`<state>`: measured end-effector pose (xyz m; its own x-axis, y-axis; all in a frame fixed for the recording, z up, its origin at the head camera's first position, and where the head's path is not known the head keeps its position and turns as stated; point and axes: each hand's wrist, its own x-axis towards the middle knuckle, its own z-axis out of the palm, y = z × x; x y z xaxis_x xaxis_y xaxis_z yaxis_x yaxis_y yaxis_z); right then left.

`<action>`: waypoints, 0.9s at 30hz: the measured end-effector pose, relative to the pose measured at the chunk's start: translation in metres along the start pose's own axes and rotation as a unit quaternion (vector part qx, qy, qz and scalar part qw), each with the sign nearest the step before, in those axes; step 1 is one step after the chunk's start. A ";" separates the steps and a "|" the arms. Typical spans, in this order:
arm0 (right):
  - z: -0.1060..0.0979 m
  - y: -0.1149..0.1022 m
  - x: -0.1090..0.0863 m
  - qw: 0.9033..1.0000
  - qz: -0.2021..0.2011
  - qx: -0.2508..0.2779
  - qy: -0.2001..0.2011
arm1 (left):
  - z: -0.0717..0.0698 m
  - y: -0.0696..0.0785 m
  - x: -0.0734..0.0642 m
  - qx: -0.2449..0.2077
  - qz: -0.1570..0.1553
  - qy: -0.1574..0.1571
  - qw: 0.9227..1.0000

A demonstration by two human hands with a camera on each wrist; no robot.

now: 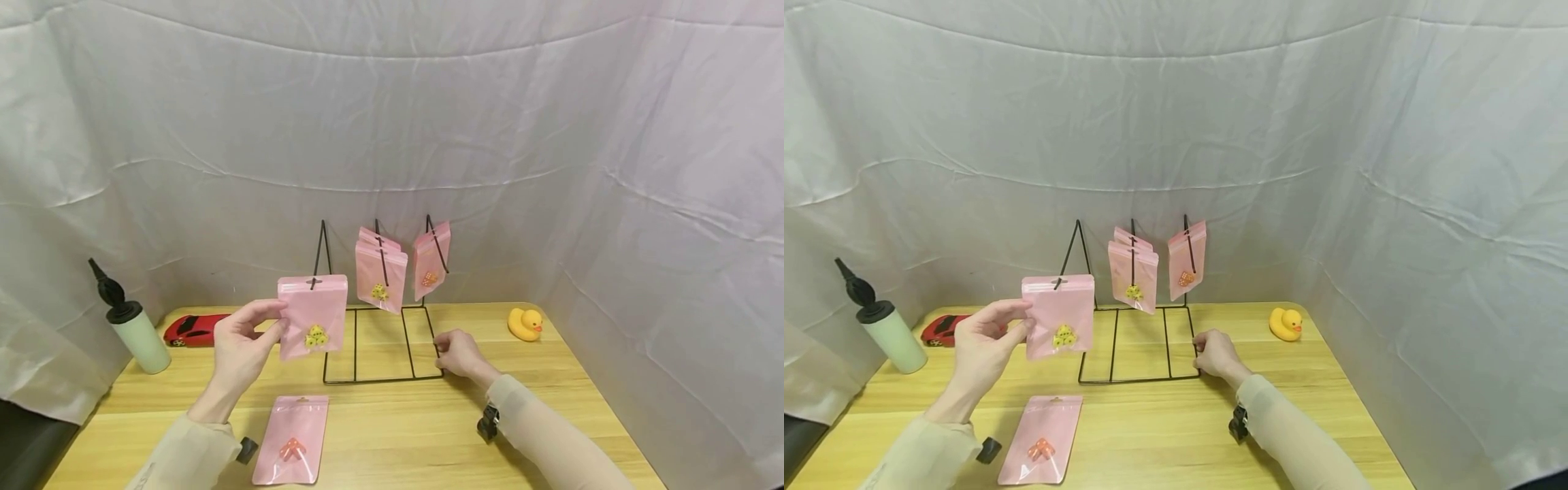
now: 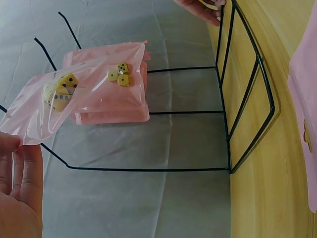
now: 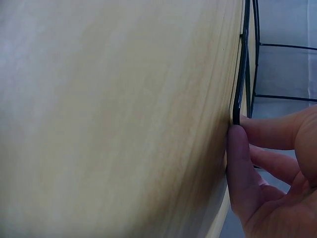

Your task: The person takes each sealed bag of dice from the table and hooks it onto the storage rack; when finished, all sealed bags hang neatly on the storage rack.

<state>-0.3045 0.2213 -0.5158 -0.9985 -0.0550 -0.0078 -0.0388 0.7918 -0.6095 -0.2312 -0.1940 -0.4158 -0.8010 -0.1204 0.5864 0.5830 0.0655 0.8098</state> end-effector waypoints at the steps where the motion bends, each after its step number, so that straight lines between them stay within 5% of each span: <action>1: 0.000 0.000 0.000 1.000 0.000 -0.001 0.000 | 0.000 -0.001 0.001 0.004 -0.002 0.001 1.000; 13: -0.001 0.003 -0.002 1.000 0.005 0.031 -0.003 | 0.000 -0.010 0.009 0.046 -0.016 -0.004 0.999; 27: 0.000 0.005 0.000 1.000 0.000 0.026 0.002 | 0.005 -0.016 0.025 0.028 -0.013 -0.005 1.000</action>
<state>-0.3045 0.2257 -0.5185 -0.9986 -0.0529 -0.0055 -0.0367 0.7593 -0.6498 -0.2609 -0.1928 -0.4138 -0.8172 -0.1121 0.5653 0.5538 0.1184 0.8242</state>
